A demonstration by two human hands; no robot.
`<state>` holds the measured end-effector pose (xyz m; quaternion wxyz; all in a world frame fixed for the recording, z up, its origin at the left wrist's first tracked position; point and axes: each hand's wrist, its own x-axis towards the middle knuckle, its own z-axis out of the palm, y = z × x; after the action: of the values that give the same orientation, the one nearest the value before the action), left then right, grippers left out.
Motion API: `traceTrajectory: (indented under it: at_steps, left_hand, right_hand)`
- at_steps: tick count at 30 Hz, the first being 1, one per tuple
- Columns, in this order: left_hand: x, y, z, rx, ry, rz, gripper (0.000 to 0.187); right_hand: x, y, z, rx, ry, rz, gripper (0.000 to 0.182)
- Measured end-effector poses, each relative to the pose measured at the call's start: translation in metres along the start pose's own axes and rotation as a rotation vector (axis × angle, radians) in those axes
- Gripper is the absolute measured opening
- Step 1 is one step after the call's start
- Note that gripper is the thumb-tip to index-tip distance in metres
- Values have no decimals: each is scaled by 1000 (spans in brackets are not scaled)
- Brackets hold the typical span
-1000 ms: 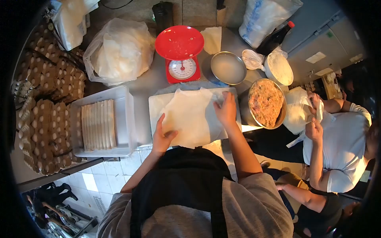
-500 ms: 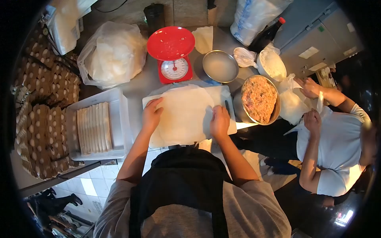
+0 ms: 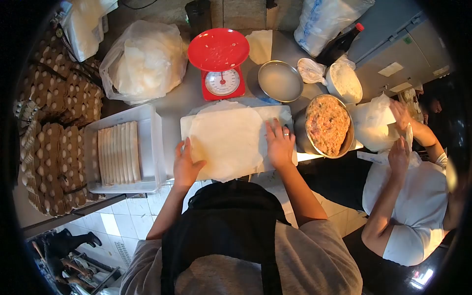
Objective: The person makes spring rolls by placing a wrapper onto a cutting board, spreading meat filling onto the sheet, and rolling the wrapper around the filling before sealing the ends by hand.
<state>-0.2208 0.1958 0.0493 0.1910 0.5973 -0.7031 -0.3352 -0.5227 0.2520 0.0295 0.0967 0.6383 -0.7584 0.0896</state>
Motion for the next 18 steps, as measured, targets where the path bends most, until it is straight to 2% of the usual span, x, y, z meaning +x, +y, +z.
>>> traceTrajectory:
  at_steps: [1,3,6,8,11,12,13,15,17,18]
  left_hand:
    - [-1,5,-2,25,15,-42,76]
    - [0,-2,-4,110,19,11,71]
    - [0,-6,-9,194,2,33,64]
    - [2,-10,-3,239,50,96,59]
    - [5,24,-2,155,118,157,54]
    - [8,29,8,114,170,277,50]
    - [12,38,19,4,57,316,49]
    - [23,64,41,-201,-166,389,47]
    - [28,100,70,-382,-336,390,41]
    - [32,116,86,-456,-432,380,40]
  right_hand:
    - [0,-1,-4,36,-12,-38,48]
    - [-4,-7,-14,112,-38,-112,49]
    - [-17,-9,-11,131,-75,-72,48]
    - [-16,-13,-24,205,-39,-69,47]
    - [-6,-1,-78,343,109,-37,46]
    - [0,14,-97,368,193,0,46]
    - [4,31,-108,394,277,33,45]
    - [6,81,-123,431,398,291,41]
    - [5,137,-121,258,349,492,36]
    - [10,149,-124,363,195,575,36]
